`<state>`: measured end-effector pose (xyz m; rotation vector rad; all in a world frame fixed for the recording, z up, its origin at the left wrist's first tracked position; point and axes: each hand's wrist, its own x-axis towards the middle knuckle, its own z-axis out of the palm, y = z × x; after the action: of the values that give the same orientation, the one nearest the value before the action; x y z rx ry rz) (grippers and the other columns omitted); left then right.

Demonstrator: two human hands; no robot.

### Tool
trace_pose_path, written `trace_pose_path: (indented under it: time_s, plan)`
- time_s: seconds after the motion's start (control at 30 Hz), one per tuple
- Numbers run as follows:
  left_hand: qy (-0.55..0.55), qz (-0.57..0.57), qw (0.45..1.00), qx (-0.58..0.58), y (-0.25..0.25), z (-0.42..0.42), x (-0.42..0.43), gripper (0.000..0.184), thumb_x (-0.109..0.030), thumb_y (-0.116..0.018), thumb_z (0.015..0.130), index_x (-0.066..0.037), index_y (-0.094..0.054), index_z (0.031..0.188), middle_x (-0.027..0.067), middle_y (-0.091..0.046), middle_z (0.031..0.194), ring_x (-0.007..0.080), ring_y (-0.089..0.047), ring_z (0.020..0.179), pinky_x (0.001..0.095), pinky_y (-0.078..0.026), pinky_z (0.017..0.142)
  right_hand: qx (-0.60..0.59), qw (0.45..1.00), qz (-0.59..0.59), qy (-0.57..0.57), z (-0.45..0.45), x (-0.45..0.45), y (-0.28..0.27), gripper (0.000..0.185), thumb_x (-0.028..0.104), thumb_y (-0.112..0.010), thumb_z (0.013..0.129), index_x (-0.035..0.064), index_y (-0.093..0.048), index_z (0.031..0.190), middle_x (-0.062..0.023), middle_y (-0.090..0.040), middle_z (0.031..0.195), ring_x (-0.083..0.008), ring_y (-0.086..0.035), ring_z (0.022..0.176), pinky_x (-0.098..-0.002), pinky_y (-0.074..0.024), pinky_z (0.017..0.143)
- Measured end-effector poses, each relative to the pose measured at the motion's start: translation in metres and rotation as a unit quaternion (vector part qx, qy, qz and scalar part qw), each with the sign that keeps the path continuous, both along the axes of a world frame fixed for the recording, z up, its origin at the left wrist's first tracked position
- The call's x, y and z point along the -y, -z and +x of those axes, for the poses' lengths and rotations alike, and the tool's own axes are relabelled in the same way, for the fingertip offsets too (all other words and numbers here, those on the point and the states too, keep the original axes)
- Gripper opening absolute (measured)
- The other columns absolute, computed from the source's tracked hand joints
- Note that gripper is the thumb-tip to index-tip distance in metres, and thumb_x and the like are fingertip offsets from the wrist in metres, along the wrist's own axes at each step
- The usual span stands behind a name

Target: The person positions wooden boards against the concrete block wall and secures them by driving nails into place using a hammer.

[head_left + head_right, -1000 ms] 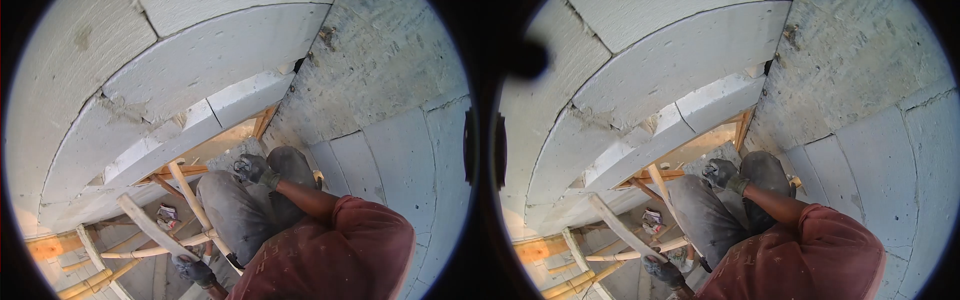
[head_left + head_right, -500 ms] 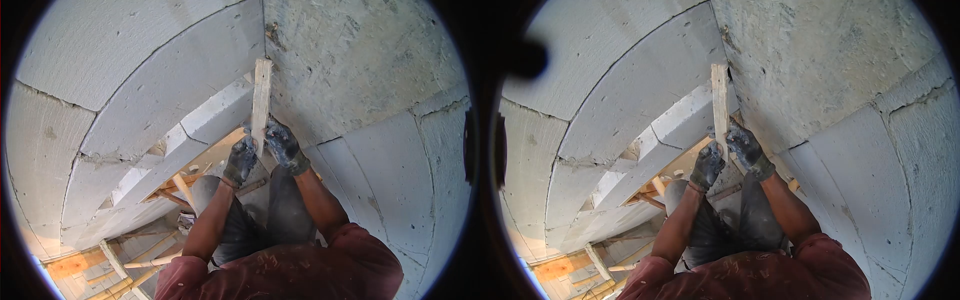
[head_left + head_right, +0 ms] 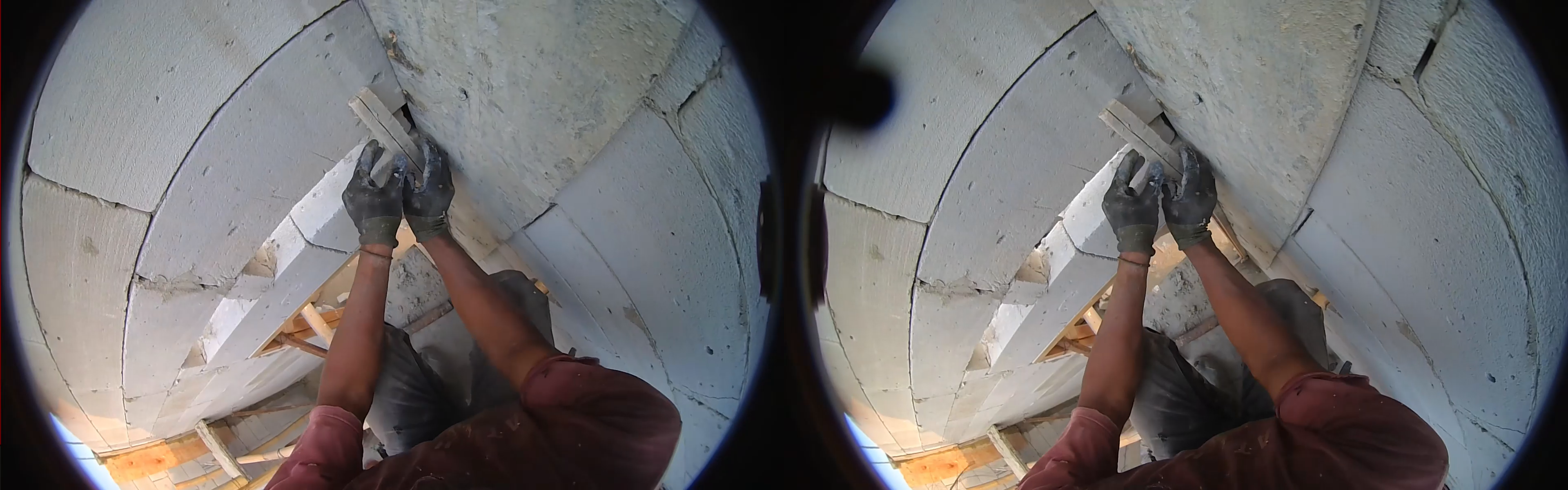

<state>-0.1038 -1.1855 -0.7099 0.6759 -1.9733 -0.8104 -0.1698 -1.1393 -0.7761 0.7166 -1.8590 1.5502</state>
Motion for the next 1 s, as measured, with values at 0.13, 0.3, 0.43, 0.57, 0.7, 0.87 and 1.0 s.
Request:
trace_pose_path:
  time_s: [0.13,0.3,0.43,0.57,0.7,0.87,1.0]
  plan:
    - [-0.072,-0.103,0.992,0.022,-0.002,-0.028,0.007,0.034,-0.022,-0.079,0.079,-0.002,-0.071,0.104,0.0153,-0.072,0.102,0.0260,-0.070,0.095,0.0336,-0.053,0.083,0.005,0.999,-0.013,0.050,-0.005,0.019,0.014,0.039,0.023,-0.070,0.085,0.0023,-0.059,0.116,-0.0173,-0.061,0.120,-0.0346,-0.062,0.104,-0.0449,-0.0512,0.086]
    - [-0.124,-0.115,0.986,0.000,0.008,-0.043,0.008,0.028,-0.025,-0.080,0.075,-0.004,-0.073,0.091,0.0126,-0.073,0.087,0.0271,-0.070,0.079,0.0341,-0.053,0.077,0.001,0.994,-0.042,0.103,-0.002,0.031,0.013,0.036,0.020,-0.070,0.084,0.0053,-0.060,0.116,-0.0146,-0.062,0.111,-0.0334,-0.063,0.098,-0.0450,-0.0516,0.082]
    - [-0.109,-0.037,0.993,-0.010,0.009,-0.040,0.008,0.027,-0.028,-0.081,0.075,-0.005,-0.072,0.088,0.0100,-0.073,0.082,0.0250,-0.070,0.076,0.0329,-0.053,0.074,0.103,0.990,0.001,0.098,0.011,0.019,0.035,0.035,0.017,-0.069,0.082,0.0080,-0.063,0.115,-0.0148,-0.062,0.108,-0.0352,-0.063,0.096,-0.0448,-0.0520,0.080]
    - [-0.108,0.017,0.994,-0.019,0.009,-0.047,0.005,0.025,-0.029,-0.081,0.076,-0.007,-0.072,0.086,0.0084,-0.073,0.081,0.0230,-0.070,0.076,0.0324,-0.052,0.073,0.182,0.980,0.016,0.083,0.004,0.021,0.056,0.027,0.013,-0.064,0.082,0.0069,-0.066,0.108,-0.0154,-0.066,0.105,-0.0355,-0.063,0.095,-0.0433,-0.0525,0.080]
    - [-0.131,-0.107,0.986,-0.002,0.018,-0.046,0.005,0.026,-0.031,-0.081,0.075,-0.009,-0.071,0.084,0.0051,-0.071,0.081,0.0226,-0.068,0.073,0.0340,-0.052,0.070,0.160,0.986,0.033,0.032,0.002,0.019,0.061,0.022,0.016,-0.063,0.084,0.0052,-0.068,0.103,-0.0148,-0.068,0.102,-0.0342,-0.064,0.094,-0.0426,-0.0528,0.082]
    - [-0.171,0.008,0.985,-0.004,0.022,-0.046,0.006,0.047,-0.037,-0.083,0.070,-0.007,-0.066,0.103,0.0053,-0.069,0.089,0.0237,-0.068,0.078,0.0361,-0.053,0.070,0.132,0.989,0.067,-0.008,-0.006,0.026,0.088,0.022,0.017,-0.062,0.086,0.0056,-0.069,0.104,-0.0127,-0.069,0.103,-0.0302,-0.066,0.094,-0.0394,-0.0535,0.082]
    - [-0.181,-0.077,0.980,0.037,0.045,-0.046,0.016,0.057,-0.041,-0.082,0.071,-0.003,-0.064,0.110,0.0099,-0.070,0.099,0.0269,-0.069,0.085,0.0359,-0.055,0.075,0.144,0.986,0.057,-0.063,-0.009,0.025,0.098,0.022,0.015,-0.062,0.087,0.0059,-0.069,0.106,-0.0108,-0.069,0.105,-0.0269,-0.066,0.095,-0.0373,-0.0535,0.082]
